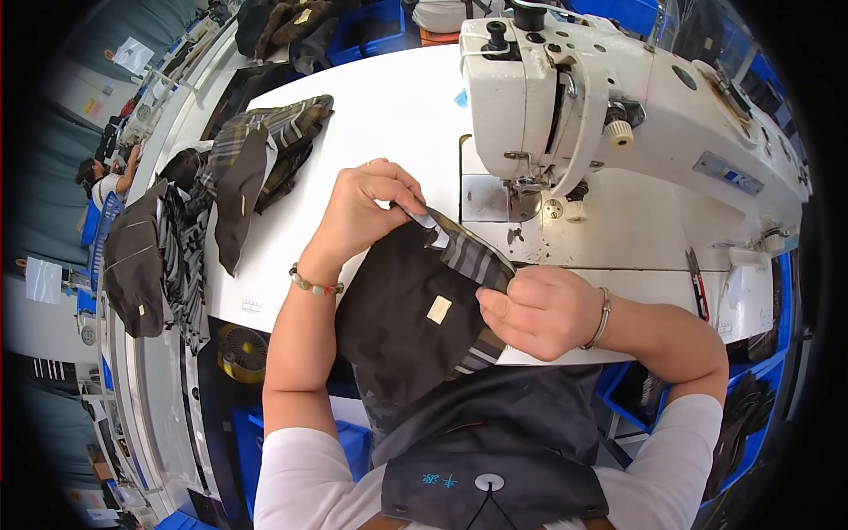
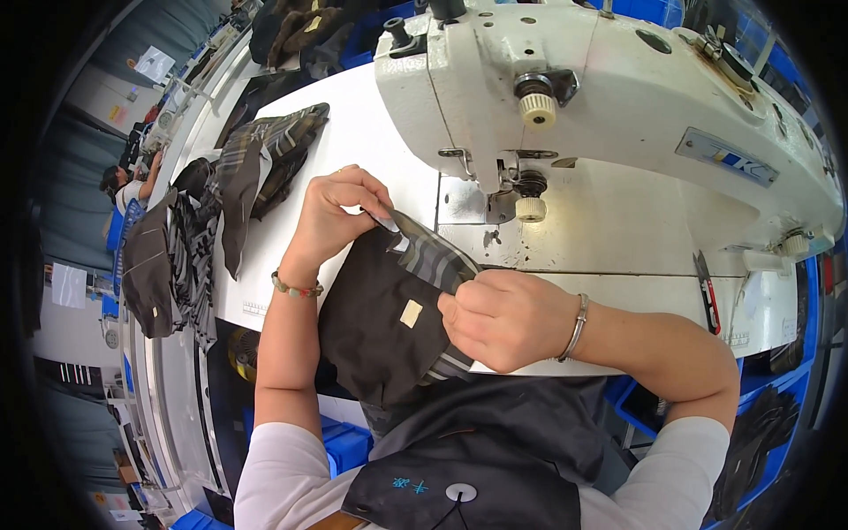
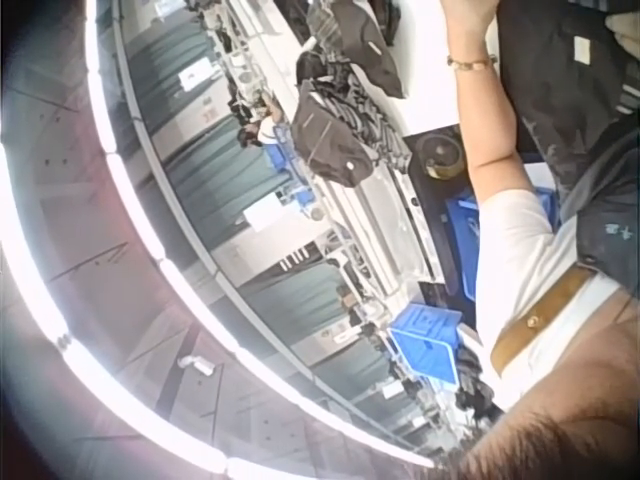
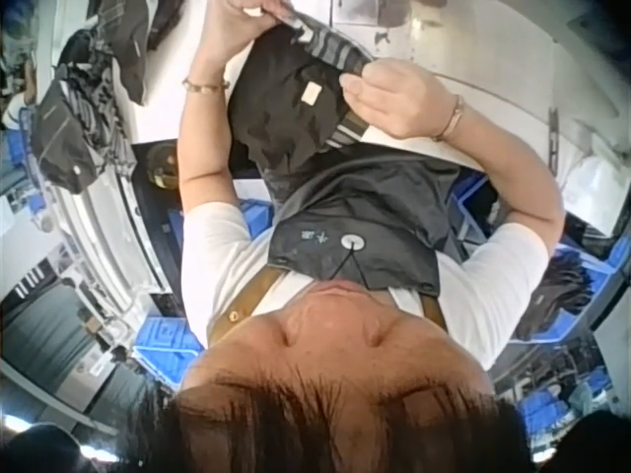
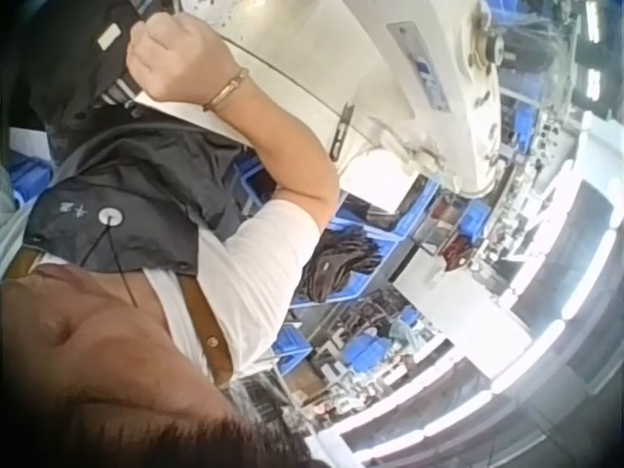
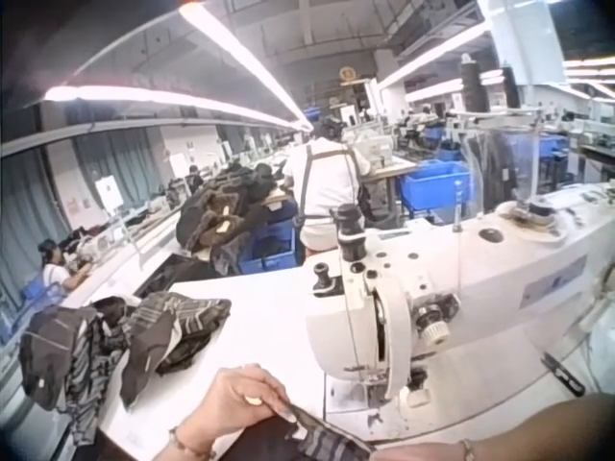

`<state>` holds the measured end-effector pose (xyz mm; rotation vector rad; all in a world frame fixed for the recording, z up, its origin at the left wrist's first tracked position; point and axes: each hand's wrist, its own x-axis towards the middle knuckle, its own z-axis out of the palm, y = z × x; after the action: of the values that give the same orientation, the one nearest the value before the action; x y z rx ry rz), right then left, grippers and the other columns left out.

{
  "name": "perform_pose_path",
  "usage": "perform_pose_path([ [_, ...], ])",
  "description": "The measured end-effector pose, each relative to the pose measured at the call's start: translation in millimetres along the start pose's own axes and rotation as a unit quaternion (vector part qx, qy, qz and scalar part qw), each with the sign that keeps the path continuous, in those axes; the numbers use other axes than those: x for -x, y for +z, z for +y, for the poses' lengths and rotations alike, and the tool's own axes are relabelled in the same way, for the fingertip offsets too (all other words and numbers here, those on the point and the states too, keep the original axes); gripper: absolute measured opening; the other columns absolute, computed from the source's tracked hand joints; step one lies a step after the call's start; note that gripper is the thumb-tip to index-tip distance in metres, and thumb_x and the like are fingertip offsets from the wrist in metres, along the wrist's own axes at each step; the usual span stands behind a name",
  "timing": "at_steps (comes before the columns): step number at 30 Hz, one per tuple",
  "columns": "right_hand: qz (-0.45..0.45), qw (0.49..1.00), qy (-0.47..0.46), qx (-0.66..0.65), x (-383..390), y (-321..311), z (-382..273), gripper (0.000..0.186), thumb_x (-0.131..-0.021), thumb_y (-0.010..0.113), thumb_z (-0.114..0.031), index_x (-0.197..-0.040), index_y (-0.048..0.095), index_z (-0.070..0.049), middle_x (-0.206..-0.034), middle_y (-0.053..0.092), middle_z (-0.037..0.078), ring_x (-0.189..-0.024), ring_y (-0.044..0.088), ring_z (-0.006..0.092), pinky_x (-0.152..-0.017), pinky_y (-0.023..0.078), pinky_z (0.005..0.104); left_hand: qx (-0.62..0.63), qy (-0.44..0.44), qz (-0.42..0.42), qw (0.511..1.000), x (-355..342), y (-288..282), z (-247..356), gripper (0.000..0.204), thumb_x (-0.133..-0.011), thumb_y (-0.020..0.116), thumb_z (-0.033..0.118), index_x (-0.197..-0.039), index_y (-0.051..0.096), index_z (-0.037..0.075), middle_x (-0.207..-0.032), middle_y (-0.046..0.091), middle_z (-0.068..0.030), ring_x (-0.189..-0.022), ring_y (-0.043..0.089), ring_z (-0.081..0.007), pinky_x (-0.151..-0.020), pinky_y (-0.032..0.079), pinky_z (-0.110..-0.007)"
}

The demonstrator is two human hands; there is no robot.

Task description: Sewing together fabric pieces to assemble pockets or small bags using an industrial sewing machine.

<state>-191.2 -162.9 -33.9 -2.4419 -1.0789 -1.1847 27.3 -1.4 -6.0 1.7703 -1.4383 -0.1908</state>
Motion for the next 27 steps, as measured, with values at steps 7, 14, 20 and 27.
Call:
perform_pose_path([
  [7,-0.050,0.984,0.161,0.062,-1.3,-5.3,2.3,0.031,-0.072,0.072,-0.009,-0.102,0.067,-0.003,-0.098,0.064,0.006,-0.074,0.057,0.0177,-0.057,0.048,0.0295,0.032,-0.061,-0.086,0.994,1.7,-11.0,-9.6,0.018,-0.063,0.080,-0.007,-0.073,0.077,0.007,-0.095,0.071,-0.0041,-0.085,0.065,-0.0150,-0.076,0.051,-0.026],
  [14,-0.070,0.933,0.351,-0.040,-4.9,-4.9,6.5,0.045,-0.072,0.081,-0.034,-0.103,0.067,-0.005,-0.101,0.065,0.005,-0.080,0.057,0.0248,-0.068,0.049,0.0348,0.175,-0.053,-0.140,0.973,0.2,-14.9,-8.3,0.021,-0.058,0.086,-0.003,-0.072,0.076,0.010,-0.123,0.066,-0.0100,-0.118,0.060,-0.0224,-0.095,0.048,-0.038],
  [20,-0.137,0.914,0.369,-0.095,-2.2,10.9,5.6,0.013,-0.078,0.074,-0.014,-0.083,0.065,-0.006,-0.090,0.065,0.003,-0.078,0.058,0.0266,-0.070,0.049,0.0369,0.230,-0.120,-0.151,0.954,2.2,-9.7,-28.1,0.022,-0.078,0.080,0.010,-0.100,0.076,0.007,-0.115,0.067,-0.0069,-0.102,0.062,-0.0150,-0.080,0.052,-0.027],
  [27,-0.089,0.890,0.414,-0.172,0.6,7.8,0.2,0.011,-0.084,0.068,-0.005,-0.091,0.065,0.003,-0.091,0.065,0.013,-0.082,0.060,0.0323,-0.074,0.048,0.0355,0.189,-0.079,-0.169,0.964,17.3,14.9,-35.9,0.026,-0.083,0.077,0.013,-0.103,0.071,-0.003,-0.087,0.073,-0.0066,-0.077,0.064,-0.0106,-0.071,0.052,-0.028],
])
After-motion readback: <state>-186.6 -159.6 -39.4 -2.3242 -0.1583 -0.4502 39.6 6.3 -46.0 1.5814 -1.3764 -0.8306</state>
